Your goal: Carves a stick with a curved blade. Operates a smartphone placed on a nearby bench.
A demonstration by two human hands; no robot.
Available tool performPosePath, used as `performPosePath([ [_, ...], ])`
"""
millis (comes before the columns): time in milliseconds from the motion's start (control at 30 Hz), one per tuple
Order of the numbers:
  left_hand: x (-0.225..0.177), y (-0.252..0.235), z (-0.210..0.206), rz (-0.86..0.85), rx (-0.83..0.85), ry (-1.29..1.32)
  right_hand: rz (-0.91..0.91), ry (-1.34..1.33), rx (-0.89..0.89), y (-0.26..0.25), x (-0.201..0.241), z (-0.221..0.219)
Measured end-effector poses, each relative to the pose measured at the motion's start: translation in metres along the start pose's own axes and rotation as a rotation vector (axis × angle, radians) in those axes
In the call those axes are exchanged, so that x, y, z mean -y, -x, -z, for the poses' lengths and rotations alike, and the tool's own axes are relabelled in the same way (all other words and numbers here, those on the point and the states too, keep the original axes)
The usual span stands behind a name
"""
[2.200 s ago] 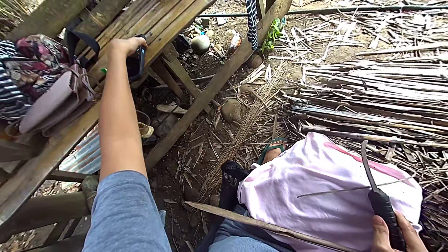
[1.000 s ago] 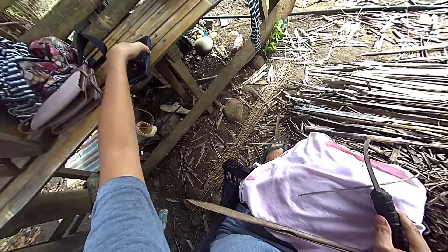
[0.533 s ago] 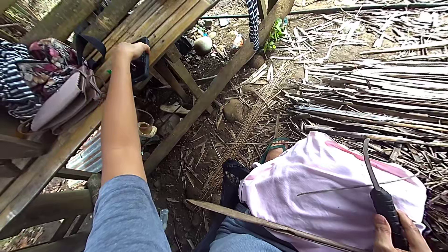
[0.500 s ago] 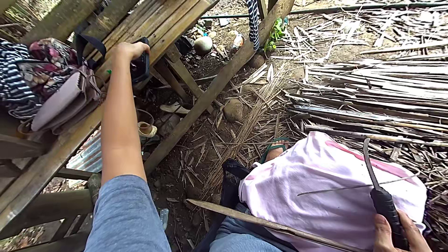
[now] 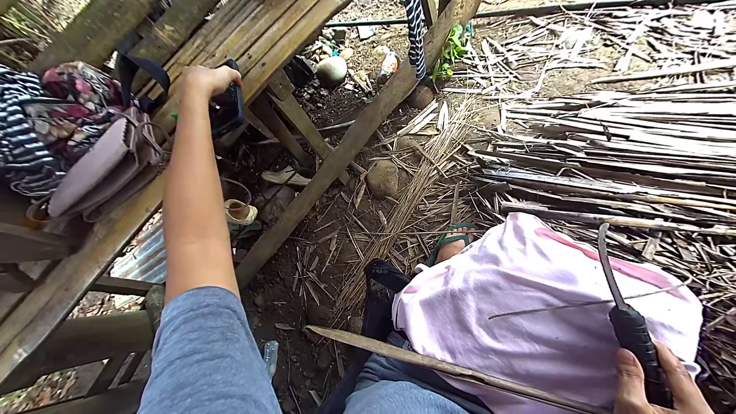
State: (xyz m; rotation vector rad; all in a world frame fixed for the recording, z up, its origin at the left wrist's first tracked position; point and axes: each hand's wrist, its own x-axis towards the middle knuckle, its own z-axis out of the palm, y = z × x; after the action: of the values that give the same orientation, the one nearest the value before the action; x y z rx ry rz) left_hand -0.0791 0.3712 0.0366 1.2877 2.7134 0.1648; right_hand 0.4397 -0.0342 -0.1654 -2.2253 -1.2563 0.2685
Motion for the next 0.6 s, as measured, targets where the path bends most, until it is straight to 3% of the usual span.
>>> performPosePath([
  [500,-0.005,0.023,0.007,0.054,0.045,0.038,0.006,-0.019,0.003,0.0,-0.001,0.0],
  [600,-0.001,0.009,0.001,0.048,0.025,0.033,0.016,-0.018,0.002,0.001,-0.001,0.0],
])
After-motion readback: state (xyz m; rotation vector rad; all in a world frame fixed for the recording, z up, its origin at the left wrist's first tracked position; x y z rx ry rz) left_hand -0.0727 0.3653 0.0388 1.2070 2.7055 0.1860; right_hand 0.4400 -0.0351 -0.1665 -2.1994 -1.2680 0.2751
